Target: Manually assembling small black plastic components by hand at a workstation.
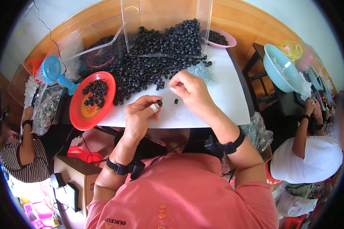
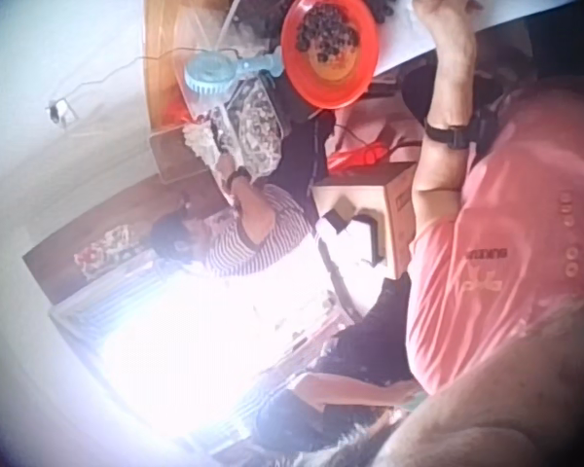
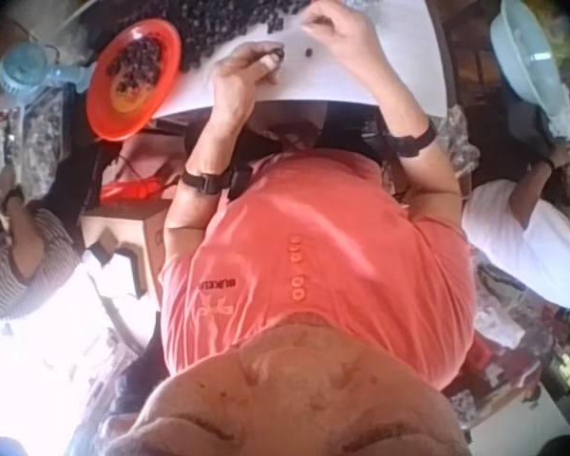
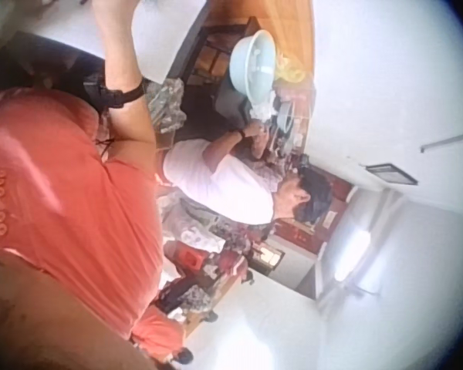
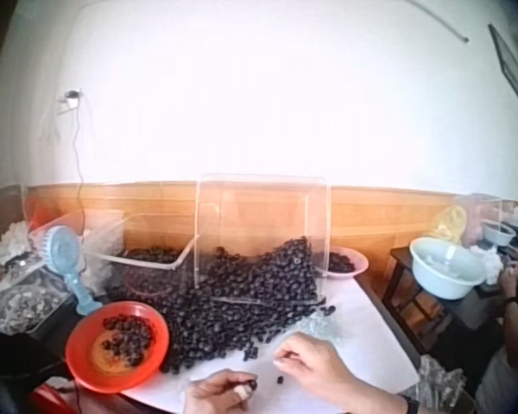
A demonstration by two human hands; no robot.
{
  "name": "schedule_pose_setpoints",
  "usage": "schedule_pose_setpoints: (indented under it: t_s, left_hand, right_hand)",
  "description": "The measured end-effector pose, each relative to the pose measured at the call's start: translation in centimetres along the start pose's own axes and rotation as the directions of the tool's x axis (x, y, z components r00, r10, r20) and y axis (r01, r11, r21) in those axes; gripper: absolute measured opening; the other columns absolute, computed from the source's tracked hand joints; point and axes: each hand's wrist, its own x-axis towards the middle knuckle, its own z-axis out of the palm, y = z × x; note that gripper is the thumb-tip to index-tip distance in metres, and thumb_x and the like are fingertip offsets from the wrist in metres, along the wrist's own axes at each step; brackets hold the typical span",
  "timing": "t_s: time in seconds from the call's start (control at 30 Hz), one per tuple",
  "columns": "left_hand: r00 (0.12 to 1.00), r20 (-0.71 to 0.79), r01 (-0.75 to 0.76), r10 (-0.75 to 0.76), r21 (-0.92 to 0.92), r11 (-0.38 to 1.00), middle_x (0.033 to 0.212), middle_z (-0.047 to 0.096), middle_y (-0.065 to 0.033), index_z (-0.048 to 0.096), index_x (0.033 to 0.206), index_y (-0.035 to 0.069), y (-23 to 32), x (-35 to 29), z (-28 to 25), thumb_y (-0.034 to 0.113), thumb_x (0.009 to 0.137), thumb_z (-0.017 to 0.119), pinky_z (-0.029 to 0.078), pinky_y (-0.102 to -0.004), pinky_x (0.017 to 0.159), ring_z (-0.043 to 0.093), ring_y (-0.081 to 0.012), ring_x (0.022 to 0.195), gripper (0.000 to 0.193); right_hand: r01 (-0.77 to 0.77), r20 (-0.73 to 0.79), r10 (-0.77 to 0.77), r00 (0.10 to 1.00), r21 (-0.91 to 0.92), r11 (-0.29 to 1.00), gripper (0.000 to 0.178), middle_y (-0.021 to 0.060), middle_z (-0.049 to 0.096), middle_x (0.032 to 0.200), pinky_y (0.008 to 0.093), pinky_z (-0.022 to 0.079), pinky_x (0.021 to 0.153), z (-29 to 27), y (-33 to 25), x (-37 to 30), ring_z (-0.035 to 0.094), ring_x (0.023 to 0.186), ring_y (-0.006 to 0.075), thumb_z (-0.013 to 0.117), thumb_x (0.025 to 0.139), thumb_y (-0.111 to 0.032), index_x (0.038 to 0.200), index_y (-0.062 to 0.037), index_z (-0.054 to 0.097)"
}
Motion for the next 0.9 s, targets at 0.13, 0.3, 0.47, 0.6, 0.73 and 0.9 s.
schedule_pose_setpoints:
  t_s: [0.13,0.3,0.47,0.6,0.73,0.9]
  left_hand:
    - [1.0,0.008,-0.017,0.017,-0.045,0.999,0.086,0.065,-0.0053,0.066,0.106,-0.005,-0.2,0.0,0.1,0.001,0.089,0.064,0.047,-0.0238,0.064,0.057,-0.0108,0.071,0.019]
    - [1.0,0.004,-0.011,0.012,-0.091,0.996,0.089,0.065,-0.0101,0.063,0.107,-0.008,-0.1,0.0,0.1,-0.001,0.089,0.062,0.049,-0.0268,0.064,0.059,-0.0149,0.075,0.019]
    - [1.0,0.014,-0.015,0.017,-0.113,0.993,0.087,0.065,-0.0104,0.063,0.105,-0.008,-0.3,0.0,-0.1,-0.001,0.089,0.063,0.048,-0.0264,0.062,0.059,-0.0151,0.073,0.017]
    - [1.0,-0.004,-0.02,0.02,-0.116,0.993,0.082,0.064,-0.0062,0.065,0.1,-0.006,-0.4,0.0,0.1,0.001,0.088,0.064,0.046,-0.0235,0.058,0.057,-0.0111,0.067,0.013]
    - [1.0,-0.009,-0.003,0.002,-0.146,0.989,0.081,0.064,-0.0063,0.065,0.1,-0.006,-0.3,0.0,0.0,0.001,0.089,0.065,0.047,-0.0239,0.057,0.057,-0.0115,0.067,0.013]
    - [1.0,-0.004,0.001,-0.002,-0.173,0.985,0.082,0.064,-0.0069,0.064,0.101,-0.007,-0.5,0.1,-0.2,0.002,0.089,0.065,0.048,-0.0245,0.058,0.058,-0.0122,0.069,0.015]
  right_hand:
    - [-0.069,0.001,0.07,0.998,0.199,0.978,0.007,0.0049,0.065,0.085,0.0271,0.051,0.075,1.9,-0.7,-1.0,0.062,0.08,0.0128,0.067,0.086,-0.003,0.091,-0.0005,0.062]
    - [-0.043,-0.012,0.049,0.999,0.304,0.952,0.007,0.004,0.066,0.087,0.0271,0.05,0.077,3.6,0.1,-1.5,0.062,0.082,0.0113,0.065,0.087,-0.003,0.093,-0.0005,0.062]
    - [-0.006,-0.055,0.021,0.998,0.26,0.965,0.006,0.0055,0.064,0.085,0.0283,0.05,0.073,4.5,-0.1,-2.0,0.063,0.08,0.0135,0.065,0.087,-0.001,0.092,-0.0004,0.062]
    - [0.213,-0.167,-0.204,0.965,0.033,0.977,0.008,0.0092,0.058,0.082,0.0297,0.049,0.066,5.1,0.2,-2.8,0.062,0.074,0.0198,0.065,0.086,0.002,0.092,-0.0007,0.061]
    - [0.13,-0.138,-0.112,0.984,0.131,0.983,0.009,0.009,0.059,0.082,0.0291,0.049,0.065,5.0,0.2,-2.8,0.062,0.074,0.0197,0.065,0.085,0.003,0.092,-0.0002,0.061]
    - [0.133,-0.138,-0.116,0.984,0.121,0.984,0.01,0.0088,0.059,0.081,0.0291,0.049,0.064,4.9,0.0,-2.9,0.062,0.074,0.0201,0.064,0.085,0.005,0.093,-0.0004,0.062]
